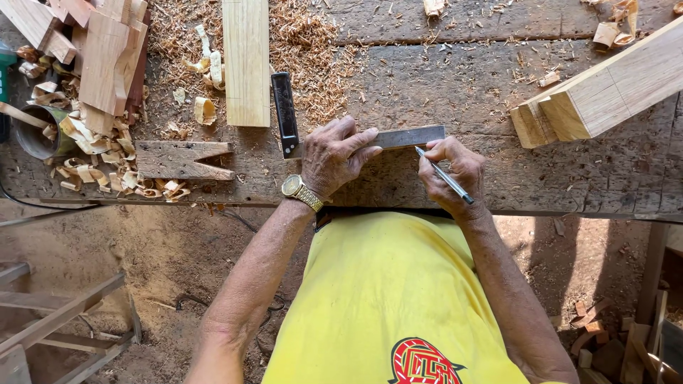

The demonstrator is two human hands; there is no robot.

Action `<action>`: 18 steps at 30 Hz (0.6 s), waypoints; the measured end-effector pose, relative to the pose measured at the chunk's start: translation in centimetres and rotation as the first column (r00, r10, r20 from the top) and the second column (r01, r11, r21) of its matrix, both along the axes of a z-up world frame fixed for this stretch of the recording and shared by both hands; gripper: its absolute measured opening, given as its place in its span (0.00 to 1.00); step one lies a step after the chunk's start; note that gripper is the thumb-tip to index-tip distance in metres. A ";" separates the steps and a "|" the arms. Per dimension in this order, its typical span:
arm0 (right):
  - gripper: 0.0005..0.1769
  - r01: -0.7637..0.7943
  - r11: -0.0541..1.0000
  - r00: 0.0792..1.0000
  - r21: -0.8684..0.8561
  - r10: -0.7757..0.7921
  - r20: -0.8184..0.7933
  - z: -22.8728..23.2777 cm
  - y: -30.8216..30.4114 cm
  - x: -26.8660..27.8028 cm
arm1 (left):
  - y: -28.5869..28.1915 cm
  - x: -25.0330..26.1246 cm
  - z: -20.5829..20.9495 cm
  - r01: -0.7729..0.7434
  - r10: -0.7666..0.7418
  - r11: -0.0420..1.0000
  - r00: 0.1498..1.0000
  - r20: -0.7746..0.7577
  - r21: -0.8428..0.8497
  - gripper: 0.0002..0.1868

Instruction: The person uses a try square and a pen to mark lines on several rectangular wooden blocks. They repeatedly position the square on the wood, draw straight lines, and rotate the blocks to mark different sides.

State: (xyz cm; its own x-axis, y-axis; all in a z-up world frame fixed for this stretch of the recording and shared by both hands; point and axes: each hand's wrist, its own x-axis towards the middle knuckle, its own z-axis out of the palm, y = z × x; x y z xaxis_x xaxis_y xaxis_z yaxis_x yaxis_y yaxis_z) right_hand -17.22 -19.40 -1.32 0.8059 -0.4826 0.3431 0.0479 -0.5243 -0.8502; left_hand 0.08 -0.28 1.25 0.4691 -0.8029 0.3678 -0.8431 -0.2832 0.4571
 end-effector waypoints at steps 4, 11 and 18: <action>0.05 0.006 1.000 1.000 -0.010 -0.006 -0.009 -0.3 0.1 0.0 | 0.0 0.0 0.0 -0.002 0.002 1.000 1.000 0.000 -0.007 0.11; 0.04 0.023 0.999 0.998 -0.050 -0.026 -0.061 0.0 0.2 0.0 | 0.0 0.0 0.0 -0.008 0.008 1.000 1.000 -0.012 0.008 0.11; 0.04 0.018 0.997 0.998 -0.071 -0.023 -0.060 0.5 0.3 0.1 | 0.0 0.0 0.1 -0.004 0.004 1.000 1.000 -0.008 0.009 0.11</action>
